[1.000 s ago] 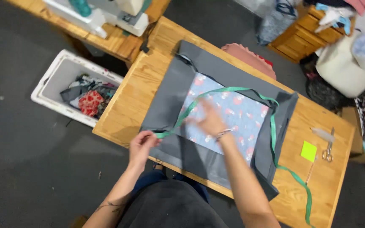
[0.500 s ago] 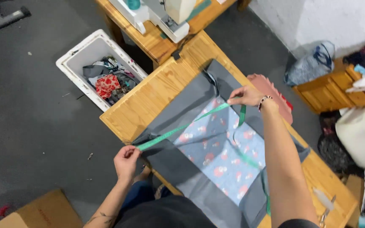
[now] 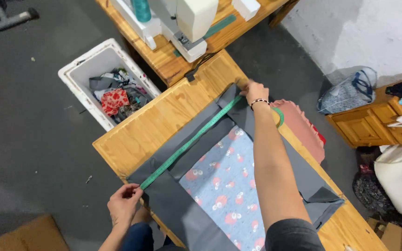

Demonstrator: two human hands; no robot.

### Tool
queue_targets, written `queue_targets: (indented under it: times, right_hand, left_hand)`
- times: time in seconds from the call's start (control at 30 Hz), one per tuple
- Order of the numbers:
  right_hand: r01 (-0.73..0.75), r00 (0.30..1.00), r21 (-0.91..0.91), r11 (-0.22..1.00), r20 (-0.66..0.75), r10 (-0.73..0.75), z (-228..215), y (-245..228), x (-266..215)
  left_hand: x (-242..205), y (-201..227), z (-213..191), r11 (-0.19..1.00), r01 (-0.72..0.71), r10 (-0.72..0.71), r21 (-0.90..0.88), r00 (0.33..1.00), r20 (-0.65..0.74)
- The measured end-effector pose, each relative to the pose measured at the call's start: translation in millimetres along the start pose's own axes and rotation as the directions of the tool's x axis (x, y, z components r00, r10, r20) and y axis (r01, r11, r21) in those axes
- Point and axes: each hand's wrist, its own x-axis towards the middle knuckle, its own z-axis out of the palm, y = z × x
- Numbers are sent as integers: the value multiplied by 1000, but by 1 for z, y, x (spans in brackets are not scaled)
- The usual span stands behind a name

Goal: The person measures the dimensions of a blue fabric piece with a leopard print center using a green measuring tape and records the measurements on a sticky note. They then fold the fabric, move it aside, and repeat the measuring and recording process on a grey fabric piece with a different pattern.

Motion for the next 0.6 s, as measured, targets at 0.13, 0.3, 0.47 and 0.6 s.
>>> queue_targets:
  times: [0.13,0.3,0.47,0.6]
  right_hand:
    - [-2,997,48,999,-78,6,16,14,11]
    - [7,998,0,1000,-60,-7,13,19,18]
    - [38,997,162,986,-77,-26,17,24,21]
    - [44,996,206,977,-84,-27,3,19,1]
  left_hand:
    - [3,-11,1,992,-16,16,124,1000,7]
    - [10,-43,2,950,-298,298,-96,954,-12]
    - [7,-38,-2,926,-338,338,-170,941,-27]
    - [-2,-20,-2,823,-564,567,-67,822,42]
